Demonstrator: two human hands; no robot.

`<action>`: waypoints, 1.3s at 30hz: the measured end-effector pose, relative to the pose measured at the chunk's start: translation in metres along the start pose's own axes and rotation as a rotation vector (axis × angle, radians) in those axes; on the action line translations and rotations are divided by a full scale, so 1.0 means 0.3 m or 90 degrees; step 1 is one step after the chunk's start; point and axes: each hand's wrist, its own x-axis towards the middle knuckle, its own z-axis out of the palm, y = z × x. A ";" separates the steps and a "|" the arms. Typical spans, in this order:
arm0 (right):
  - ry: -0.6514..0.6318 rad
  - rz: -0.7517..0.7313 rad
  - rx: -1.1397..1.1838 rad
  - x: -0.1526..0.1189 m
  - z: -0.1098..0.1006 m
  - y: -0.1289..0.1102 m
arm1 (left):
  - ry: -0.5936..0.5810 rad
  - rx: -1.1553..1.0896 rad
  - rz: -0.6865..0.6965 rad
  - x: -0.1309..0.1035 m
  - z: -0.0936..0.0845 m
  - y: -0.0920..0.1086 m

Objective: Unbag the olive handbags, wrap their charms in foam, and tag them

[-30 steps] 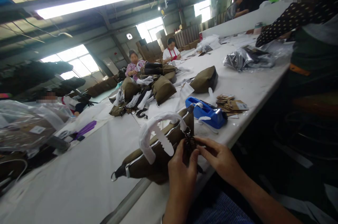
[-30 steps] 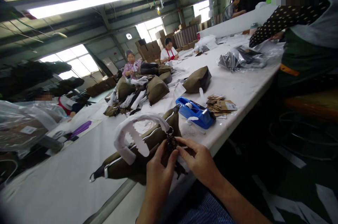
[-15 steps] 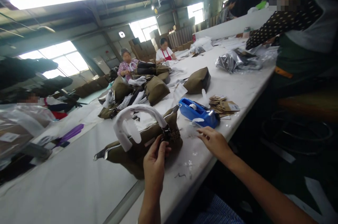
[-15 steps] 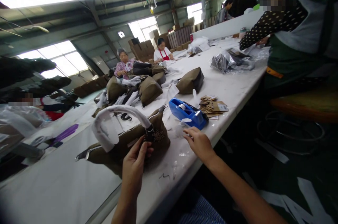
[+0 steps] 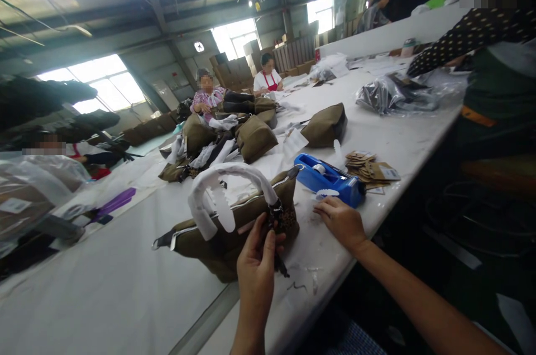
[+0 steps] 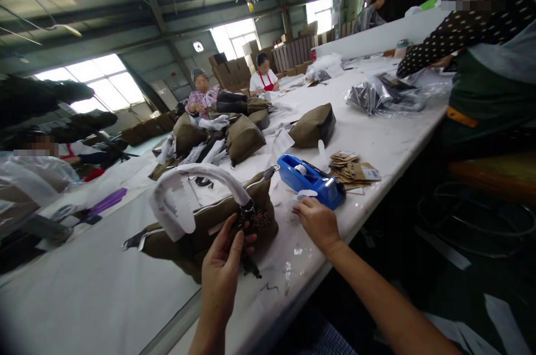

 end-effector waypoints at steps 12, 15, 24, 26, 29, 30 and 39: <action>0.079 -0.015 0.491 -0.075 -0.225 -0.382 | -0.197 0.235 0.139 0.001 -0.038 0.036; 0.004 0.075 0.687 -0.069 -0.266 -0.421 | -0.239 0.277 0.143 -0.012 -0.029 0.061; 0.003 0.217 0.687 -0.081 -0.287 -0.318 | -0.278 0.251 0.158 0.003 -0.053 0.043; 0.039 0.272 0.609 -0.071 -0.271 -0.268 | -0.292 0.245 0.155 0.006 -0.061 0.045; 0.040 0.260 0.494 -0.062 -0.254 -0.217 | -0.278 0.237 0.150 0.009 -0.062 0.045; 0.055 0.235 0.432 -0.061 -0.253 -0.210 | -0.272 0.238 0.143 0.010 -0.060 0.045; 0.011 -0.136 0.305 -0.098 -0.226 -0.350 | -0.273 0.253 0.158 0.018 -0.030 0.075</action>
